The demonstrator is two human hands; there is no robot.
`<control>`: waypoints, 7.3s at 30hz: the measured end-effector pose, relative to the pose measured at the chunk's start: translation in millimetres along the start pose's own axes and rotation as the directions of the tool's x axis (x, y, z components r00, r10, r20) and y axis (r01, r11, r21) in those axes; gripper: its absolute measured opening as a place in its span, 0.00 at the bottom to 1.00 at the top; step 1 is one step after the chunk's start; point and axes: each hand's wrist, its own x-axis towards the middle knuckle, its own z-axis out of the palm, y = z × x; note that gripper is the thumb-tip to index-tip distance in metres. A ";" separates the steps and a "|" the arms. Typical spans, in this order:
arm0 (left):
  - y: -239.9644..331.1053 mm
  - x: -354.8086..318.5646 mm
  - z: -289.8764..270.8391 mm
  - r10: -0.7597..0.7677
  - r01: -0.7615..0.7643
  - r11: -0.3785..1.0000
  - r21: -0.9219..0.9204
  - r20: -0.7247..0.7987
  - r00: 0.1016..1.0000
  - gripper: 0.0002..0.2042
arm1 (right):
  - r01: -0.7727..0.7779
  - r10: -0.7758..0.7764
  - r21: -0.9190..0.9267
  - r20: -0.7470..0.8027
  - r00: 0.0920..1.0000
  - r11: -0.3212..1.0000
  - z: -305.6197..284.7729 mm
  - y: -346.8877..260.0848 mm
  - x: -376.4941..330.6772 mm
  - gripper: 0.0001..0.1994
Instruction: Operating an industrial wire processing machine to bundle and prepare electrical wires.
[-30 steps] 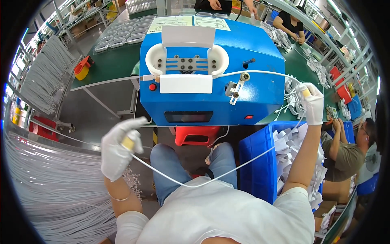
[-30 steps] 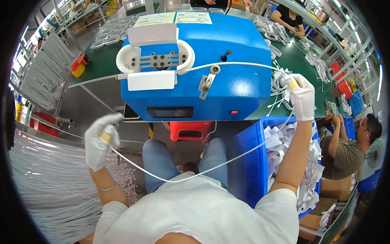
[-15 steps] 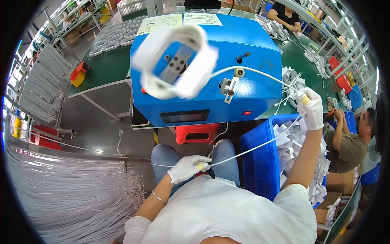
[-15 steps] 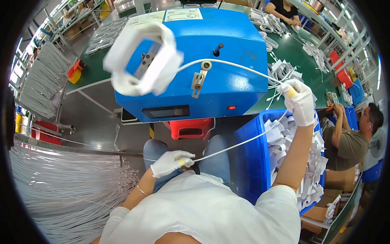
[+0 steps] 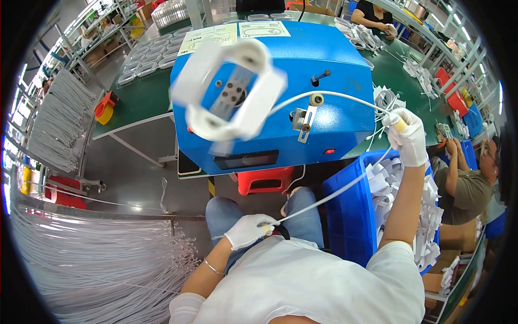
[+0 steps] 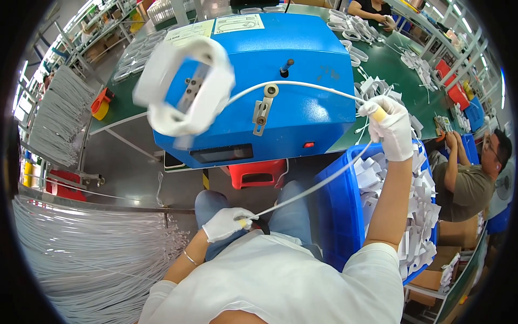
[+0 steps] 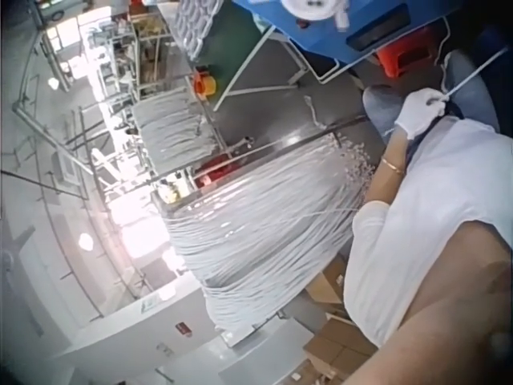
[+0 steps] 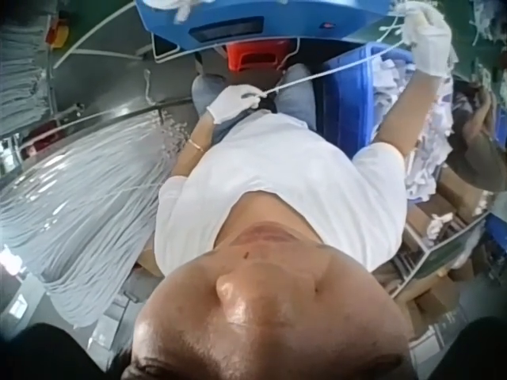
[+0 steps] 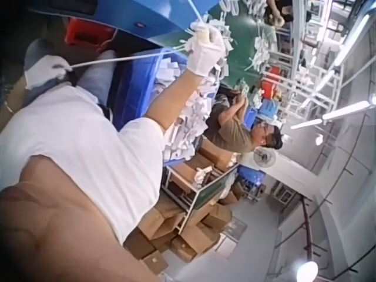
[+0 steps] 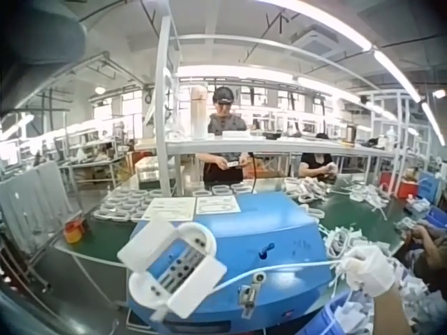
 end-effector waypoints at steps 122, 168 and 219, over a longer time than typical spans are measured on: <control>139.8 18.6 -78.5 0.646 -0.899 0.366 -0.241 -0.629 0.432 0.23 | 0.732 -0.468 -0.218 0.644 0.605 0.646 178.2 -105.4 71.2 0.11; 187.3 -25.6 -50.9 0.736 -0.646 0.669 0.369 -0.208 0.644 0.12 | 0.162 -0.284 -0.478 -0.193 0.939 0.863 -133.8 58.2 -28.6 0.06; 140.1 -1.8 -90.9 0.282 -0.713 0.701 0.014 -0.924 0.260 0.16 | 0.588 -0.574 0.031 0.259 0.776 0.809 178.9 -96.6 32.2 0.12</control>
